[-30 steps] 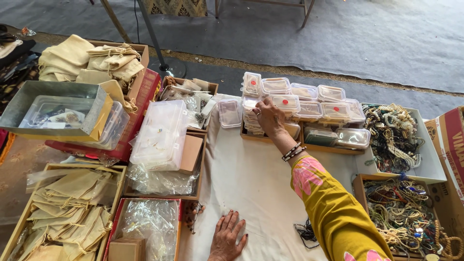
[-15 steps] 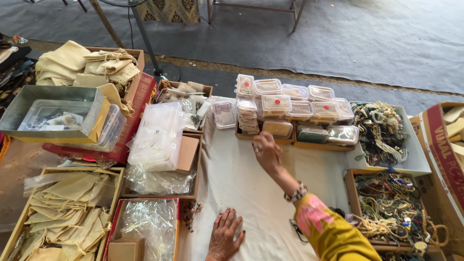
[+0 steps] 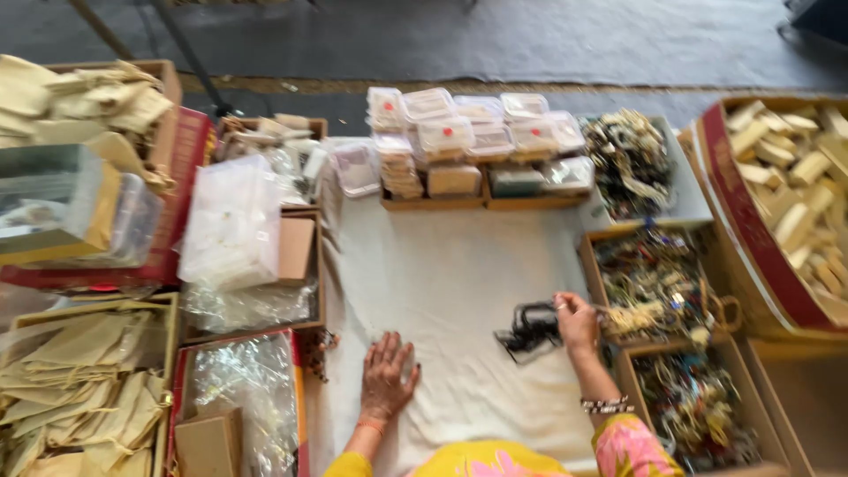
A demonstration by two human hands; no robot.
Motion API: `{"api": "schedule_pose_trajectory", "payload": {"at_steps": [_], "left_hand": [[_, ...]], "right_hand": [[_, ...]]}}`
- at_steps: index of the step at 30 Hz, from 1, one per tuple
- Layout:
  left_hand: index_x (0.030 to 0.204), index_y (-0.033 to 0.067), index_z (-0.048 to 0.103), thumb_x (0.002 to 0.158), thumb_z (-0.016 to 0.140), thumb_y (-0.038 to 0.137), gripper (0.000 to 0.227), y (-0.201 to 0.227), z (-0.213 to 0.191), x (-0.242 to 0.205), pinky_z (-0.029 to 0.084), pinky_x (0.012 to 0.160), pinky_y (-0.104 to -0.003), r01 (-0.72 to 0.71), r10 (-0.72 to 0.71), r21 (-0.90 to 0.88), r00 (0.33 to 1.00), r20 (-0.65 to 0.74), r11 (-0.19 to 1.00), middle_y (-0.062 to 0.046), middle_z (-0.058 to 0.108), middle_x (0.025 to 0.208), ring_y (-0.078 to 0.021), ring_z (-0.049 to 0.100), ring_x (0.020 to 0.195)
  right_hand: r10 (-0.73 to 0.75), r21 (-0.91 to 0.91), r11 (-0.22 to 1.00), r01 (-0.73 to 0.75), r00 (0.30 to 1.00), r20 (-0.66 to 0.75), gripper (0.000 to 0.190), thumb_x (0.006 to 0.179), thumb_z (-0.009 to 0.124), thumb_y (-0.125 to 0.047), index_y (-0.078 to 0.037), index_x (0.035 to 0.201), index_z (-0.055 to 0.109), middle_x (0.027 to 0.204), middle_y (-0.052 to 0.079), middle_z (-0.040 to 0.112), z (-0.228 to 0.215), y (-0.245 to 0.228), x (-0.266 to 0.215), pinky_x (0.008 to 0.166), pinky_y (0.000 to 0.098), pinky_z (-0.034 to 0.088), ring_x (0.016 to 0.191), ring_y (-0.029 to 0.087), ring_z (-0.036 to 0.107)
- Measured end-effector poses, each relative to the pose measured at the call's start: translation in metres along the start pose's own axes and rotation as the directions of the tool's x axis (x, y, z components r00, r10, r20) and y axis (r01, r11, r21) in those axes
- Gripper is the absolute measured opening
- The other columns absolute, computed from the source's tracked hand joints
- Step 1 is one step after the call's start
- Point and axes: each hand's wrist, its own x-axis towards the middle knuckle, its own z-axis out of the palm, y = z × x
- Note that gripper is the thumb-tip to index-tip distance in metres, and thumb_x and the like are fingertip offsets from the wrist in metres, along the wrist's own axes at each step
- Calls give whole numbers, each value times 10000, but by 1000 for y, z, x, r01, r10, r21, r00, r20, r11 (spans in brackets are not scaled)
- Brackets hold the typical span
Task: Packaging black necklaces and small components into cloth bags and plastic containers.
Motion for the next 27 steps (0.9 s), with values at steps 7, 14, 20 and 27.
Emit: {"api": "schedule_pose_trajectory", "payload": {"at_steps": [7, 14, 20, 27], "left_hand": [[1209, 124, 695, 822, 714, 309, 430, 5, -4, 2, 346, 1146, -485, -12, 12, 41, 1000, -2, 999, -155, 573, 1431, -311, 482, 1374], [1221, 140, 700, 833, 708, 326, 431, 6, -4, 0, 326, 1171, -475, -1, 2, 71, 1000, -13, 998, -132, 576, 1442, -286, 480, 1392], [1232, 145, 694, 847, 699, 323, 425, 4, -1, -2, 314, 1184, -468, 1, 0, 74, 1000, -8, 997, -123, 576, 1451, -285, 474, 1400], [1234, 146, 687, 856, 701, 330, 420, 1, 2, -3, 315, 1187, -471, -11, 13, 77, 1000, -21, 997, -118, 576, 1455, -287, 473, 1409]], "right_hand": [[16, 69, 998, -7, 992, -125, 199, 1004, 685, -210, -56, 1102, 763, 887, 44, 730, -65, -8, -6, 648, 290, 532, 735, 96, 627], [-167, -335, 922, 192, 981, 102, 278, 969, 654, -268, -141, 1204, 729, 1144, 60, 744, -42, -61, -63, 901, 396, 559, 1011, 227, 712], [-227, -735, 440, 516, 856, 465, 597, 948, 612, -443, -225, 1484, 466, 1560, 119, 429, 10, -30, -111, 1164, 677, 147, 1441, 320, 368], [-388, -526, 518, 674, 733, 558, 599, 914, 655, -290, -136, 1471, 496, 1545, 121, 473, 20, -28, -175, 1179, 560, 286, 1450, 336, 391]]}}
